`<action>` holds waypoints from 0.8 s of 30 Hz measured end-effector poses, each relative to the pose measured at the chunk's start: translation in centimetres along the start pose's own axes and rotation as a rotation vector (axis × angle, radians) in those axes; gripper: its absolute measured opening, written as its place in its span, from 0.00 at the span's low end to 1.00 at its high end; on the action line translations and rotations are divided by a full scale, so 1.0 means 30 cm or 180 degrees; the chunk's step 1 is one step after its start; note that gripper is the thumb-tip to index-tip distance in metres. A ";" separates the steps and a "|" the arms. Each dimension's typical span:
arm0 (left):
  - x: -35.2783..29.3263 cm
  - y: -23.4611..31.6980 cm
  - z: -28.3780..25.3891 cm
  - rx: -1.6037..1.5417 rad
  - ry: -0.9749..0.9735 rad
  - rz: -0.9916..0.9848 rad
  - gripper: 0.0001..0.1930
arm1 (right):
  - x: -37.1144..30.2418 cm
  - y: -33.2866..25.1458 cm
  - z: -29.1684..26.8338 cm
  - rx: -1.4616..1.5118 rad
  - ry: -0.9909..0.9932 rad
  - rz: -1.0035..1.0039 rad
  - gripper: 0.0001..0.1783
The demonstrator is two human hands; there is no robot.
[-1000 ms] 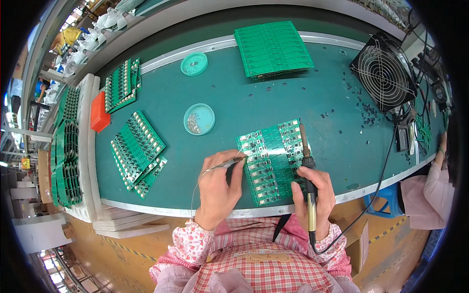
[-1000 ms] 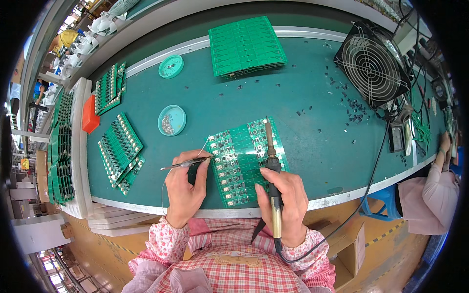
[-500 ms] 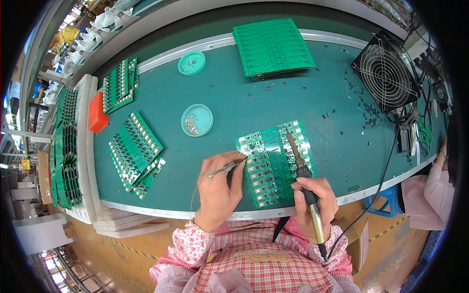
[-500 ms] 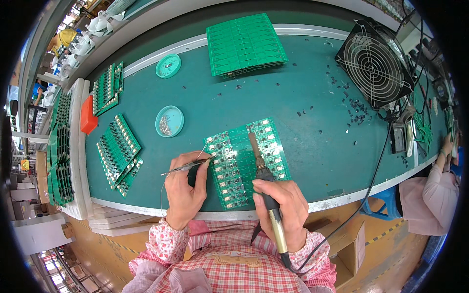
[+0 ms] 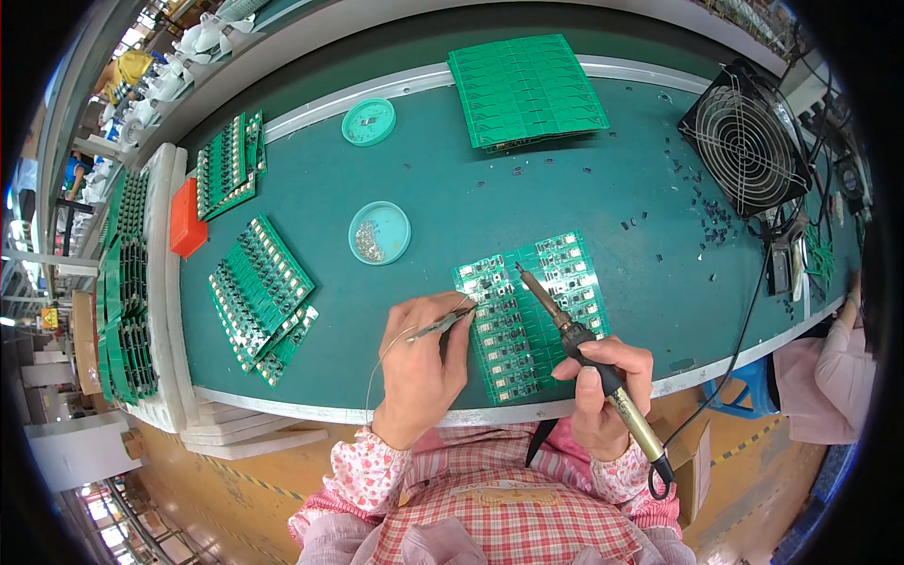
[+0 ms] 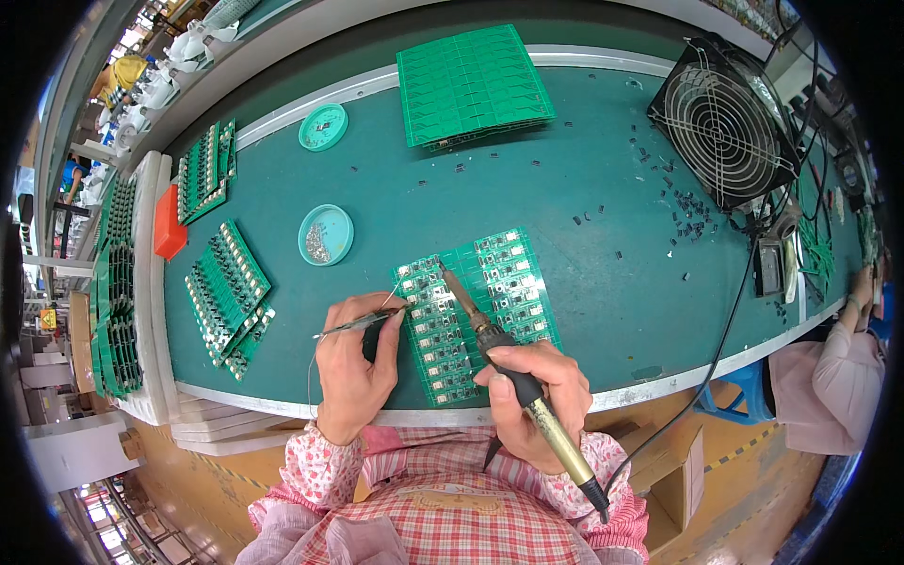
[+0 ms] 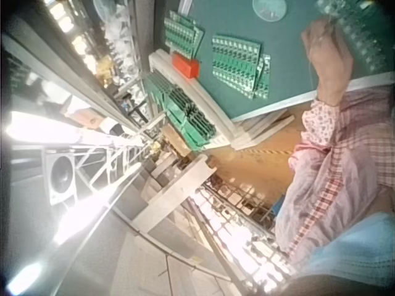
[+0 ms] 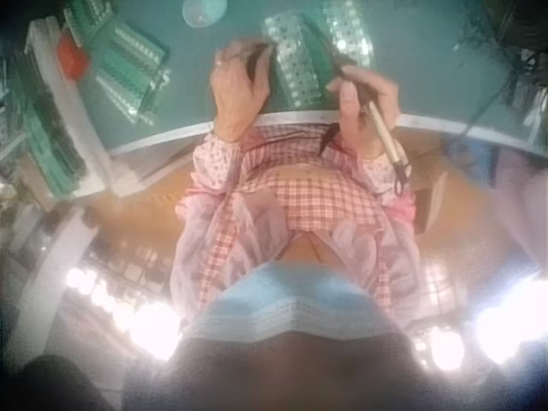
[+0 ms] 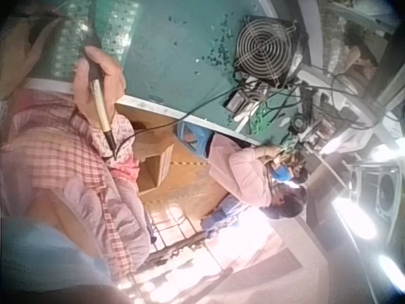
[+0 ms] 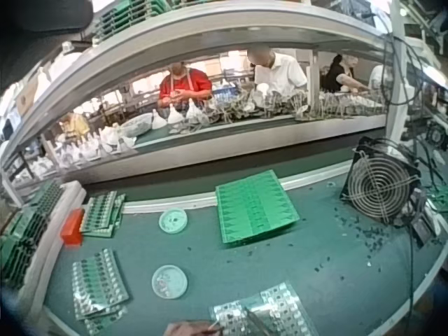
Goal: The person solders components onto circuit boards using a soldering iron, tweezers, and solder wire, and stacks and rearranges the boards on the workbench.
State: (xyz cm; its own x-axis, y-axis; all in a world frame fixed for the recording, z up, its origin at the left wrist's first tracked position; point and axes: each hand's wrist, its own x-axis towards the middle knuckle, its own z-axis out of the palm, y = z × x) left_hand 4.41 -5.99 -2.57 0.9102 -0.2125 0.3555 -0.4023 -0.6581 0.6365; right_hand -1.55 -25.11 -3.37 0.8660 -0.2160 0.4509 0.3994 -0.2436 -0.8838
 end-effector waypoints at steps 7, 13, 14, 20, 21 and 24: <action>0.012 0.012 -0.010 0.0074 -0.0067 0.0054 0.10 | 0.002 0.002 0.000 0.0026 0.0042 0.0070 0.11; 0.015 0.011 -0.006 0.0156 -0.0071 0.0176 0.11 | 0.000 0.003 0.000 0.0008 0.0060 0.0086 0.11; 0.015 0.011 -0.006 0.0176 -0.0071 0.0188 0.11 | 0.000 0.005 0.000 0.0023 0.0051 0.0081 0.11; 0.023 0.016 -0.011 0.0215 -0.0127 0.0251 0.11 | 0.002 0.001 0.000 0.0050 0.0065 0.0100 0.11; 0.025 0.017 -0.011 0.0213 -0.0130 0.0256 0.11 | 0.001 0.002 0.000 0.0048 0.0071 0.0100 0.11; 0.030 0.023 -0.012 0.0270 -0.0173 0.0266 0.11 | 0.002 0.005 0.000 0.0106 0.0092 0.0066 0.11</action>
State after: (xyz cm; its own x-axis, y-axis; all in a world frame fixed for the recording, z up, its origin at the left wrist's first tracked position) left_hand 4.92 -6.39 -1.55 0.8788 -0.3064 0.3658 -0.4691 -0.6947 0.5453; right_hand -1.45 -25.14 -3.48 0.8654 -0.2479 0.4354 0.3916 -0.2072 -0.8965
